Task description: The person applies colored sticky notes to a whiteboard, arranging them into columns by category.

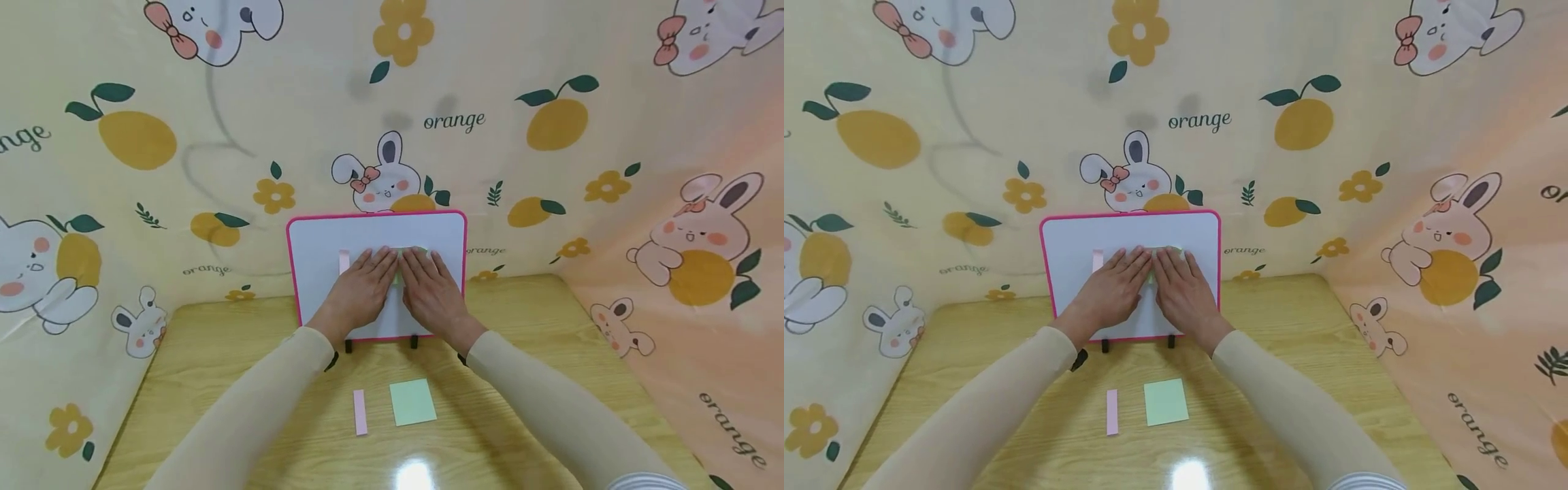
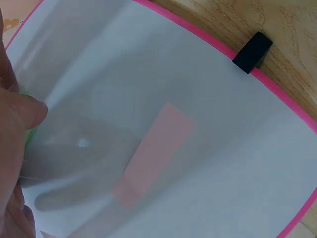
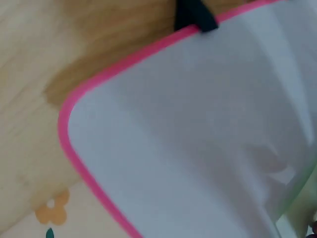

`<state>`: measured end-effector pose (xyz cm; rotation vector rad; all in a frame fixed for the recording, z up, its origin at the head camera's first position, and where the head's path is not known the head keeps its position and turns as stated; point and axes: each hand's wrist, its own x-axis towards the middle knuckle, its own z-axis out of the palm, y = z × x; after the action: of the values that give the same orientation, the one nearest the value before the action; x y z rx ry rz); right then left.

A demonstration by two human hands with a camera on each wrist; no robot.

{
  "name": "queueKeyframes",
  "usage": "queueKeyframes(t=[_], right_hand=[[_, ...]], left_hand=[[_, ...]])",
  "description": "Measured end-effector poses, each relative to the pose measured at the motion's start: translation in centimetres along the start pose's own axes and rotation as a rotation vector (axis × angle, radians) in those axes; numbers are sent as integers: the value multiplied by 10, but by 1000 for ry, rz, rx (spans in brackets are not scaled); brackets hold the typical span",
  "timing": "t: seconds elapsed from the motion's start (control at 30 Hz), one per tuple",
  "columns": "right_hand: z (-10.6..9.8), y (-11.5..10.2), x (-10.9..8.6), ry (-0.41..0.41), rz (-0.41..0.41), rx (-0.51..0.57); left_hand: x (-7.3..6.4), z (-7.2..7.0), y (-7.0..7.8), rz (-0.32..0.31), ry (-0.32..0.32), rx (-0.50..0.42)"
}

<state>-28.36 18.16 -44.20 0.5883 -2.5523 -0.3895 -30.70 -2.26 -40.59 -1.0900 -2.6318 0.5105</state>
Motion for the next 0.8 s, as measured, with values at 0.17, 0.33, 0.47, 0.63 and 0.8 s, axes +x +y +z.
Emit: queueKeyframes(t=[0.17, 0.33, 0.47, 0.63, 0.8], right_hand=[[1, 12, -4, -91, 71, 7], [3, 18, -10, -118, 111, 4], [5, 17, -11, -119, 106, 7], [4, 17, -12, -123, 116, -8], [-1, 18, -11, -140, 108, -40]], left_hand=[[-2, -1, -1, -3, -6, -4], [2, -1, 1, -10, 1, 24], [15, -6, 6, 24, 12, 8], [18, -8, 1, 48, 14, 35], [5, -1, -10, 24, -34, 83]])
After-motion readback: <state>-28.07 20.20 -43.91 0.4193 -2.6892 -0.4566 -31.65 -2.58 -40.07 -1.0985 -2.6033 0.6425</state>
